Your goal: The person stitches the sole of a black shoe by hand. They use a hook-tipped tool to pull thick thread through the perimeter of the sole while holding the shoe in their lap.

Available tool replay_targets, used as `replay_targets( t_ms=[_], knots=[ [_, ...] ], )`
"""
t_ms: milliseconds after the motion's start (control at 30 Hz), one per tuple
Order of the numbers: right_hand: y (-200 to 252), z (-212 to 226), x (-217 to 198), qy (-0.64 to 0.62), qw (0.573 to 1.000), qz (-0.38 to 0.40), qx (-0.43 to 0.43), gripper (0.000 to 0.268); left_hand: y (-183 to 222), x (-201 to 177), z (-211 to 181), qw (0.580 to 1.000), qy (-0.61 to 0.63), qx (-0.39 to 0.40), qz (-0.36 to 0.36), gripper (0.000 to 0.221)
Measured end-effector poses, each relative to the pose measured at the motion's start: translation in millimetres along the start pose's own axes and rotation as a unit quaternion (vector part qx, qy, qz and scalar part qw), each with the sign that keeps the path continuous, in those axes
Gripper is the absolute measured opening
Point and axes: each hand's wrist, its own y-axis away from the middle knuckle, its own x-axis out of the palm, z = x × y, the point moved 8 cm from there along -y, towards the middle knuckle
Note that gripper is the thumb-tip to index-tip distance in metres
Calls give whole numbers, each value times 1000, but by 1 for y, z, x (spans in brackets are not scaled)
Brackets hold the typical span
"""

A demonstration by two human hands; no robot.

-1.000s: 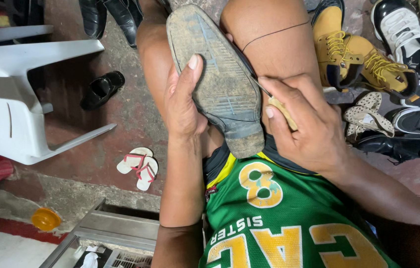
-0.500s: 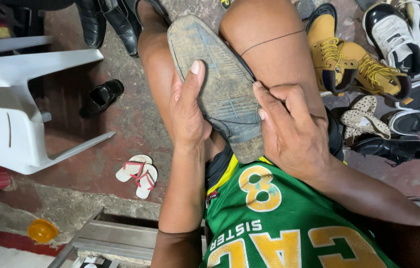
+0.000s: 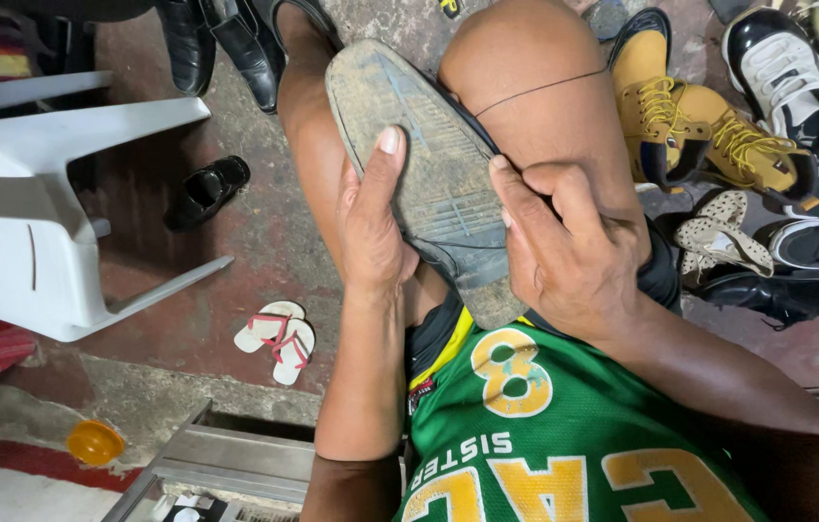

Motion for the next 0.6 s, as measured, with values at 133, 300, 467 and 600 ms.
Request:
replay_targets(
  t_ms=[133,300,467,600],
  knots=[
    [-5,0,-2,16,1000,10,-4,38,1,1,-1,1000,-6,-6,9,72],
    [-21,4,-6,14,1000,11,-16,37,2,-8,16,997,29,-60,-36,69],
    [-41,-2,-11,-100,994,35,20,32,10,-8,23,994,56,-91,-26,65],
    [-45,-22,-18,-204,975,33,82,32,6,-11,28,994,65,-87,-21,65]
  ],
)
